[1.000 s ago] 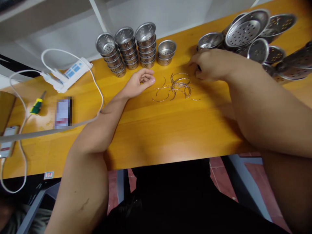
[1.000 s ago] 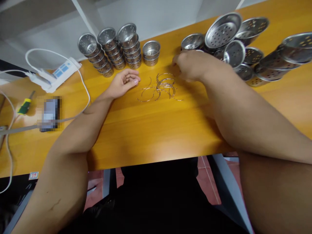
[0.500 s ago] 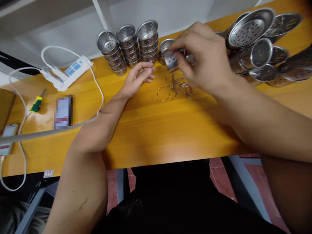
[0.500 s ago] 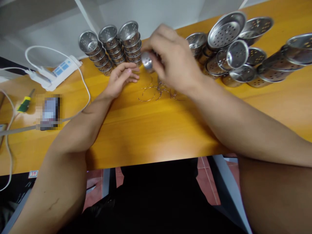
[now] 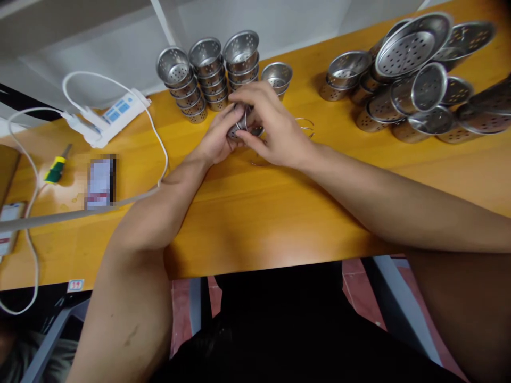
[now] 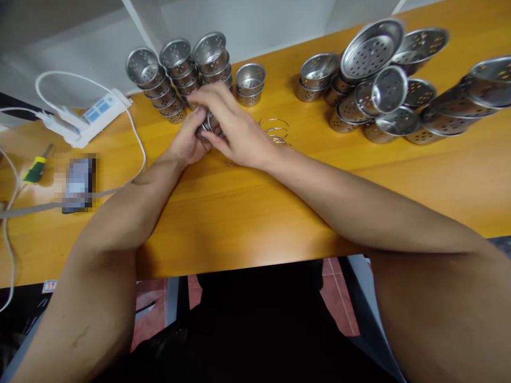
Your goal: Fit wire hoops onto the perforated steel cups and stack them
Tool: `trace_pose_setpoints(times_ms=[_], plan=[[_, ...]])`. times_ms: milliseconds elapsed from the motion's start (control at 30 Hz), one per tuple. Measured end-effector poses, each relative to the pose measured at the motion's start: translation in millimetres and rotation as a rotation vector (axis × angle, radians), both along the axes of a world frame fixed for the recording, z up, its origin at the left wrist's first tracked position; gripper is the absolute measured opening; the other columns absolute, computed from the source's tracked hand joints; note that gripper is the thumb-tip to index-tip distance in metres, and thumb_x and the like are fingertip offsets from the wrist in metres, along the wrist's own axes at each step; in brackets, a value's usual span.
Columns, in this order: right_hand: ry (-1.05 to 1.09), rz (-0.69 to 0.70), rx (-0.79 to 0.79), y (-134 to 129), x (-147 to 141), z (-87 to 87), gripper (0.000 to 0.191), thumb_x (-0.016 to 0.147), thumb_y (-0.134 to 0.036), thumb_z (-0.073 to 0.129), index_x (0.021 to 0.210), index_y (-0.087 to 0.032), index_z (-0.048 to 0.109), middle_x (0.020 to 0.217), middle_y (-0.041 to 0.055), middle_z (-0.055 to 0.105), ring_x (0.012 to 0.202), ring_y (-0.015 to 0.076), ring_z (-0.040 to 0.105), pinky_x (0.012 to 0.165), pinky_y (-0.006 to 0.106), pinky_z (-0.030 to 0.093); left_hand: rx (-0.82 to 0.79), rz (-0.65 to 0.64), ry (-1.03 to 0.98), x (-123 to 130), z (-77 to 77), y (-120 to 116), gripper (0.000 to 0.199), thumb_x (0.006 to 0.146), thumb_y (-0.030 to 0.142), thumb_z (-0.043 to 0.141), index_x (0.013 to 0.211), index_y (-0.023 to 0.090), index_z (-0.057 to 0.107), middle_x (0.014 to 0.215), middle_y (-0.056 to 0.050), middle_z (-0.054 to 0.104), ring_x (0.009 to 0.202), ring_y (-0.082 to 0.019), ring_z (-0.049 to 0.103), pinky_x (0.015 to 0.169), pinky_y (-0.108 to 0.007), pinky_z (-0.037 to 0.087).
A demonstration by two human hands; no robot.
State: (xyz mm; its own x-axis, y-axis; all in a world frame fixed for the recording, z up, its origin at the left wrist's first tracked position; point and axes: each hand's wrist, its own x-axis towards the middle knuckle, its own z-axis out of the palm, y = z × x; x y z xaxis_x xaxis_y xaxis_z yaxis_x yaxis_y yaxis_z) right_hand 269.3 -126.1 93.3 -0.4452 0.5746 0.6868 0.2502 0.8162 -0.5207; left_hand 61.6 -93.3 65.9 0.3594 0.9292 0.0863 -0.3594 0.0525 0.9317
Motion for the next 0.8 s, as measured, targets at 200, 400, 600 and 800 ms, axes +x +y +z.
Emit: trace_pose_setpoints(times_ms=[200,400,600,800], plan=[[0.148,-0.093,-0.091,8,10,-9.3,0.053,0.127,-0.079,0.078,0.159,-0.038,0.075,0.163,0.0134,0.077,0.128,0.0413,0.085,0.125,0.067,0.076,0.030,0.037,0.082,-6,-1.9,2,0.055,0.101,0.078,0.102,0.114,0.028,0.085,0.107,-0.004,0.090,0.107,-0.029,0.094,0.074,-0.031,0.070],[-0.037,-0.004,-0.129,11,11,-14.9,0.051,0.119,-0.081,0.087,0.134,-0.034,0.078,0.139,0.0152,0.084,0.136,0.0467,0.079,0.130,0.071,0.070,0.111,0.117,0.104,-16,-12.2,18,0.050,0.101,0.059,0.108,0.131,0.027,0.085,0.121,-0.003,0.088,0.127,-0.029,0.096,0.103,-0.035,0.076],[0.090,0.035,-0.406,9,3,-20.7,0.058,0.114,-0.085,0.094,0.129,-0.036,0.069,0.105,0.0037,0.078,0.094,0.0325,0.075,0.089,0.051,0.073,0.125,0.091,0.155,-19,-12.5,22,0.063,0.089,0.058,0.116,0.135,0.028,0.085,0.126,-0.004,0.089,0.126,-0.029,0.093,0.110,-0.038,0.076],[0.211,0.074,-0.588,7,0,-10.1,0.067,0.106,-0.092,0.104,0.102,-0.032,0.077,0.084,0.0015,0.067,0.082,0.0267,0.066,0.066,0.039,0.060,0.221,0.092,0.175,-18,-15.8,26,0.064,0.088,0.063,0.116,0.133,0.030,0.084,0.124,-0.003,0.088,0.134,-0.031,0.091,0.114,-0.043,0.074]])
